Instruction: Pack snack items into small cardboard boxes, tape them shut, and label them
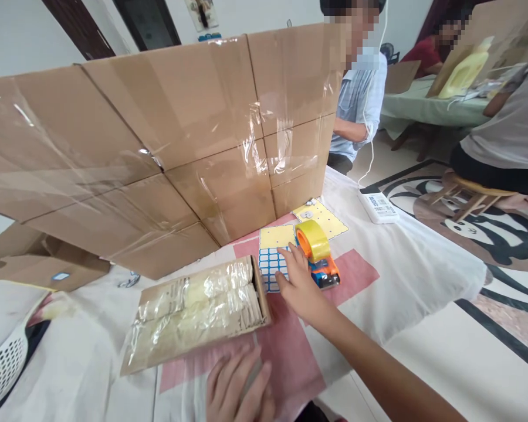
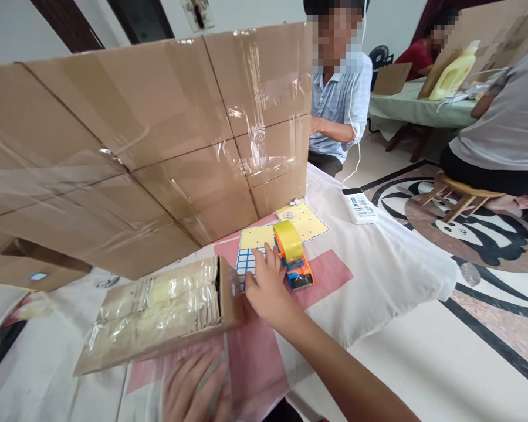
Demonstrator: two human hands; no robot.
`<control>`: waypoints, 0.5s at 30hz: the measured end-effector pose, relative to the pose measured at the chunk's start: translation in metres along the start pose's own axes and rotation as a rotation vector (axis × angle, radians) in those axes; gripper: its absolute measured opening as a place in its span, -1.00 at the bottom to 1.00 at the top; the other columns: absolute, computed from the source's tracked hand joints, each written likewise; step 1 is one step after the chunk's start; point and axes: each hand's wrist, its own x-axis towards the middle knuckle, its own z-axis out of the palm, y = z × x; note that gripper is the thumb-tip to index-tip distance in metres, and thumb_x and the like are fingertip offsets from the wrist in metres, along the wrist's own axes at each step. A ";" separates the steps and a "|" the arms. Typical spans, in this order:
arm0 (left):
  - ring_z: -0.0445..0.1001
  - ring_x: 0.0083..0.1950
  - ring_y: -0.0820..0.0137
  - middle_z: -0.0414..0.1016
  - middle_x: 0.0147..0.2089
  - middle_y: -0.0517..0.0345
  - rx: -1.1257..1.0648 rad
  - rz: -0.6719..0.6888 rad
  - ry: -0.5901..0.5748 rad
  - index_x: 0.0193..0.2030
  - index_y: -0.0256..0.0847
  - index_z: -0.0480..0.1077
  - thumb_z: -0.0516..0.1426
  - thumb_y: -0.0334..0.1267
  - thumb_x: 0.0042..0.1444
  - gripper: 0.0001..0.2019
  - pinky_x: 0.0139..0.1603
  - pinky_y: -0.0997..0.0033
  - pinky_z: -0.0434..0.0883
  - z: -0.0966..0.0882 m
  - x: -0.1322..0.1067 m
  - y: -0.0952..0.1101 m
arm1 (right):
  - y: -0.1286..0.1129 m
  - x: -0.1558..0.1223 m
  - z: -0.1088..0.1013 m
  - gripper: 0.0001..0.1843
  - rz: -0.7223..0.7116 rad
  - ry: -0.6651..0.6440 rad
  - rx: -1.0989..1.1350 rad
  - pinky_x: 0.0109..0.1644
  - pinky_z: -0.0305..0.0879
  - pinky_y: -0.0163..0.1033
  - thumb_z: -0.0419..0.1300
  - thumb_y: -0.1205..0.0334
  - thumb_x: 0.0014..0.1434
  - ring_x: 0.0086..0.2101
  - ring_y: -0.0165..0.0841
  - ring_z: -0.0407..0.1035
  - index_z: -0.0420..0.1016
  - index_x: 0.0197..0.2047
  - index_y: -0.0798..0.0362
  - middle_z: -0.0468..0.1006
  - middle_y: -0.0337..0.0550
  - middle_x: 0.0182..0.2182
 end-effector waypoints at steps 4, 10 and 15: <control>0.33 0.39 0.21 0.56 0.22 -0.06 0.036 -0.030 0.019 0.17 -0.09 0.50 0.19 -0.32 0.23 -0.64 0.50 0.09 0.05 0.024 0.034 0.024 | 0.011 0.014 0.010 -0.47 -0.045 0.171 0.159 0.47 -0.07 0.27 0.06 0.22 0.23 0.42 -0.03 -0.03 0.29 0.26 0.07 0.18 0.15 0.38; 0.17 0.50 0.26 0.51 0.28 -0.14 0.136 -0.038 0.006 0.21 -0.18 0.47 0.16 -0.28 0.26 -0.62 0.55 0.13 -0.06 0.016 0.038 0.021 | 0.016 0.036 0.030 -0.53 -0.186 0.175 0.046 0.44 0.05 0.18 0.00 0.26 0.28 0.29 -0.07 0.21 0.31 0.23 0.15 0.40 0.19 0.20; -0.02 0.58 0.25 0.37 0.38 -0.24 0.184 -0.059 -0.023 0.29 -0.26 0.37 0.11 -0.35 0.28 -0.56 0.57 -0.02 -0.13 0.018 0.035 0.021 | 0.029 0.042 0.041 -0.58 -0.232 0.231 -0.112 0.45 -0.04 0.19 -0.02 0.32 0.29 0.28 -0.02 0.17 0.40 0.16 0.22 0.45 0.23 0.12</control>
